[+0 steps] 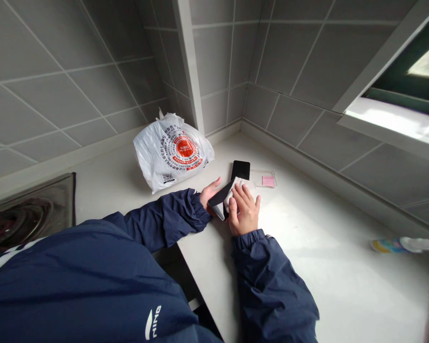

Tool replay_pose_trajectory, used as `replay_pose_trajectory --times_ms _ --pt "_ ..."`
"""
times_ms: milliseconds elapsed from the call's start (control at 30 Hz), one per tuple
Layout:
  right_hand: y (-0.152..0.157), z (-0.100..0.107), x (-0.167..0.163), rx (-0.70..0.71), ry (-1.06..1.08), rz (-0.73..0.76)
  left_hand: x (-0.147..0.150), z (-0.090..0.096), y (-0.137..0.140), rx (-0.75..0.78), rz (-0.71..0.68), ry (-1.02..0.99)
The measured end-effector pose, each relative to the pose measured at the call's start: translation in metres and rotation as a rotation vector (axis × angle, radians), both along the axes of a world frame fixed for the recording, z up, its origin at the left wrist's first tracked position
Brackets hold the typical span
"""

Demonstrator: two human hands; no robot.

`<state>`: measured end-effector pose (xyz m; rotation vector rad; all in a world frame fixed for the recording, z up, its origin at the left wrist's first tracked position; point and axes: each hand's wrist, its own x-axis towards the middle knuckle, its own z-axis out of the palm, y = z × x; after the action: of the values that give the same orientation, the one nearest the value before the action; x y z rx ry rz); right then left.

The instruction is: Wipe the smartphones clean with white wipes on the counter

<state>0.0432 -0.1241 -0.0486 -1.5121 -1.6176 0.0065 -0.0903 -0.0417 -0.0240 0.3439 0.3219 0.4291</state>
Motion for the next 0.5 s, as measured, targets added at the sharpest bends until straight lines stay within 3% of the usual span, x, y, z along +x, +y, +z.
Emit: replay_pose_trajectory --times_ms 167,300,400,500 --pt "-0.009 0.017 -0.008 0.108 -0.081 0.281 -0.001 0.001 -0.001 -0.077 -0.038 0.007" --pt "-0.012 0.025 -0.013 0.113 -0.108 0.376 -0.003 0.002 -0.003 -0.093 -0.095 0.031" --pt "-0.009 0.024 -0.01 0.094 -0.142 0.327 -0.002 0.0 -0.004 -0.046 -0.06 0.067" --pt "-0.004 0.018 0.0 0.093 -0.162 0.147 -0.001 -0.004 -0.003 -0.001 -0.015 0.069"
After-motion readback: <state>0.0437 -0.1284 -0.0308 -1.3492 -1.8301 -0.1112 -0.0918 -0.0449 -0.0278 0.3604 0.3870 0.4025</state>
